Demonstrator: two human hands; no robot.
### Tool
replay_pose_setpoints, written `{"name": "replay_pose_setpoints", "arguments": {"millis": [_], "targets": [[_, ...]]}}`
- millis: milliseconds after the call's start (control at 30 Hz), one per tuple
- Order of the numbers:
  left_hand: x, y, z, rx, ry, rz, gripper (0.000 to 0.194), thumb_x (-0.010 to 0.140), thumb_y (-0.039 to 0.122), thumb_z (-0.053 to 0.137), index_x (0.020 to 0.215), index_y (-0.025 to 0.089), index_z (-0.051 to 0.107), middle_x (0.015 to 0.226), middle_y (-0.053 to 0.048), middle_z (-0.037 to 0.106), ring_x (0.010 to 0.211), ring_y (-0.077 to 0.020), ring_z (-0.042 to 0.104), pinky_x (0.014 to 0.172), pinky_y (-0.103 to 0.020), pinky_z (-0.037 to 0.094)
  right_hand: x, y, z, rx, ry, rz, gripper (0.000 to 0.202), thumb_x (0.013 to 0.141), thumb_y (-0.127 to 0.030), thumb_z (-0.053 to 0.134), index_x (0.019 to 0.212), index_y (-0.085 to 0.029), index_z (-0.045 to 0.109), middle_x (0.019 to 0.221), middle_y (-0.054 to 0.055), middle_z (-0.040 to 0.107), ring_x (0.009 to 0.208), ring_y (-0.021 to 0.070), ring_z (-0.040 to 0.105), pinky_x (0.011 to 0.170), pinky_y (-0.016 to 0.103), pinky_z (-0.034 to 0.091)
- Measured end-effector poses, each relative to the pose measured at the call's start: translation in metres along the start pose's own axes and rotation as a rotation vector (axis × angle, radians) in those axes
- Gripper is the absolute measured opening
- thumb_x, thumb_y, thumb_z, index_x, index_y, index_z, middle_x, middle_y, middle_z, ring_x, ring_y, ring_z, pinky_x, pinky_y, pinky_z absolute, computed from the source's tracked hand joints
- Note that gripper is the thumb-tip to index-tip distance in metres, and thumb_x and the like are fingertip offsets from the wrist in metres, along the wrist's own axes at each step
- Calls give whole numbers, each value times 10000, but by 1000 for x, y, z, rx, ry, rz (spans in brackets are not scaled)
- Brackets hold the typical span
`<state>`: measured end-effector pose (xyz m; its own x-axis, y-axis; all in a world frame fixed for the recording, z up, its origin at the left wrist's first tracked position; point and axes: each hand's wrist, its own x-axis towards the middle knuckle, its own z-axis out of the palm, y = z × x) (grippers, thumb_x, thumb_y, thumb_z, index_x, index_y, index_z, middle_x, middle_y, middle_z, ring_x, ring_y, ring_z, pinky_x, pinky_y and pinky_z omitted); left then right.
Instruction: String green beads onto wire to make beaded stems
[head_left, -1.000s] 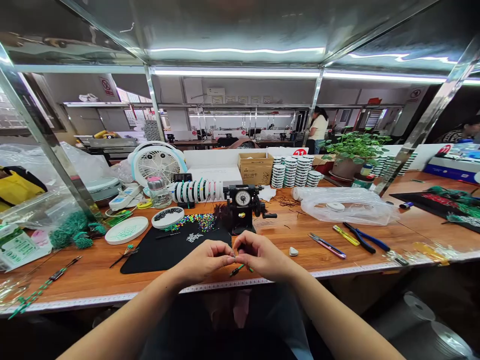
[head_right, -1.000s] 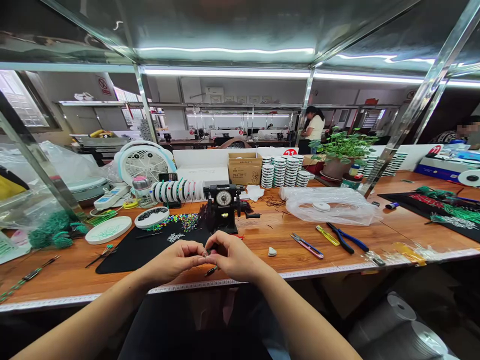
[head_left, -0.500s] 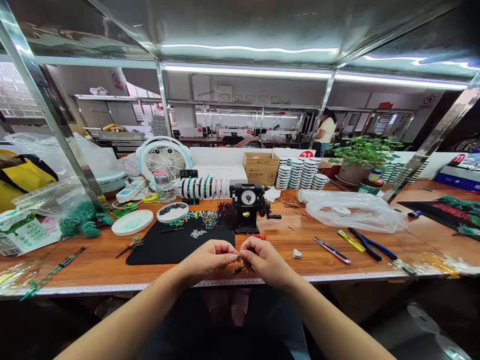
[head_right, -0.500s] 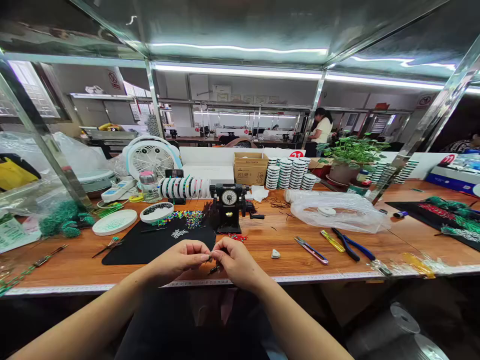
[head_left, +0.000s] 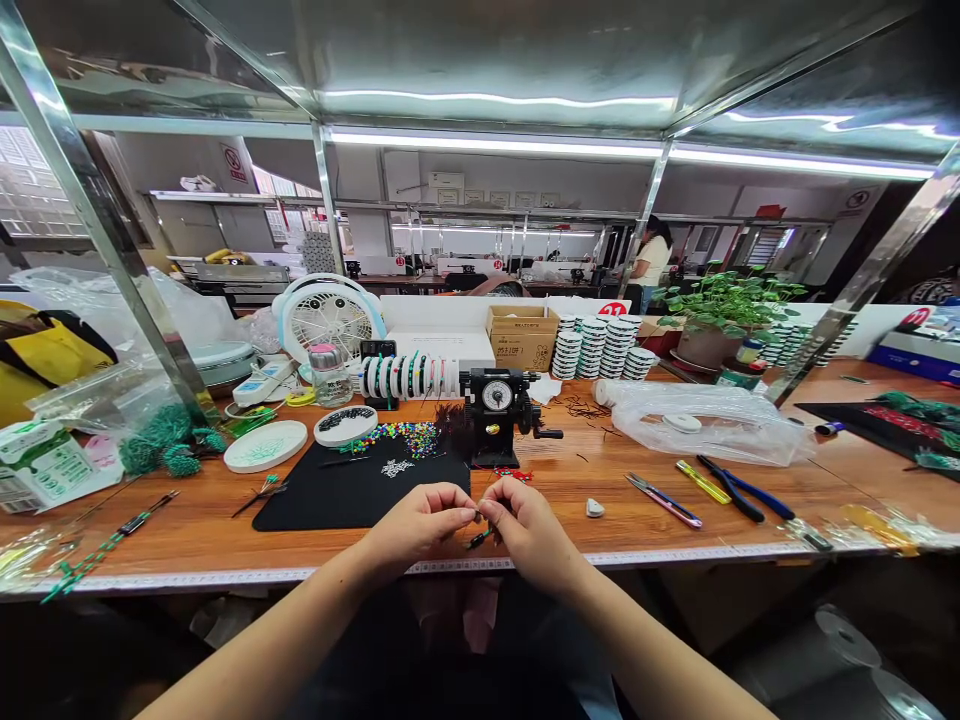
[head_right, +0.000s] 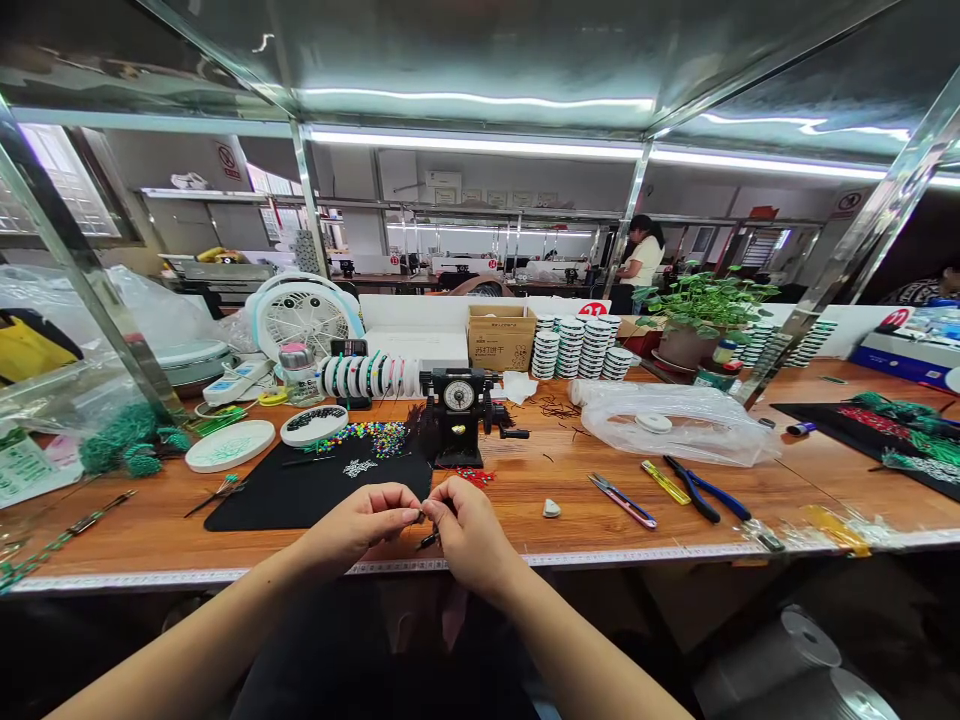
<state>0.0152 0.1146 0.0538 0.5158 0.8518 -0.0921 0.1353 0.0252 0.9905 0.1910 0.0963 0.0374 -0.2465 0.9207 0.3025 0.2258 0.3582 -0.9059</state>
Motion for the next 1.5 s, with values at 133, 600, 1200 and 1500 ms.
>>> {"name": "replay_pose_setpoints", "arguments": {"millis": [133,600,1200,1500], "targets": [[0,-2,2,-35,-2,-2,299,729,418,655,758,124,609,586,52,417,537,-82,270,515,-237,182,-2,-2,-2,-158,37,-143,120,859,-186,456,744,-177,488,732,7,507,680,139,451,637,261,364],[-1,-6,8,-123,125,46,228,722,336,694,726,121,619,609,41,453,562,-81,284,529,-223,203,1,-1,9,-129,154,-10,155,838,-226,506,695,-169,524,699,16,560,683,149,499,634,273,372],[-7,-9,20,-498,160,-33,212,684,300,736,713,131,610,568,51,405,524,-63,305,529,-201,326,-2,8,23,730,244,220,239,682,-357,739,750,-148,646,623,-19,534,517,67,406,422,180,271],[-3,-14,23,-498,222,-1,236,658,317,755,706,132,617,548,54,431,509,-55,314,492,-182,262,-2,6,17,406,134,49,194,808,-335,598,731,-158,582,692,-9,558,667,119,483,636,237,383]]}}
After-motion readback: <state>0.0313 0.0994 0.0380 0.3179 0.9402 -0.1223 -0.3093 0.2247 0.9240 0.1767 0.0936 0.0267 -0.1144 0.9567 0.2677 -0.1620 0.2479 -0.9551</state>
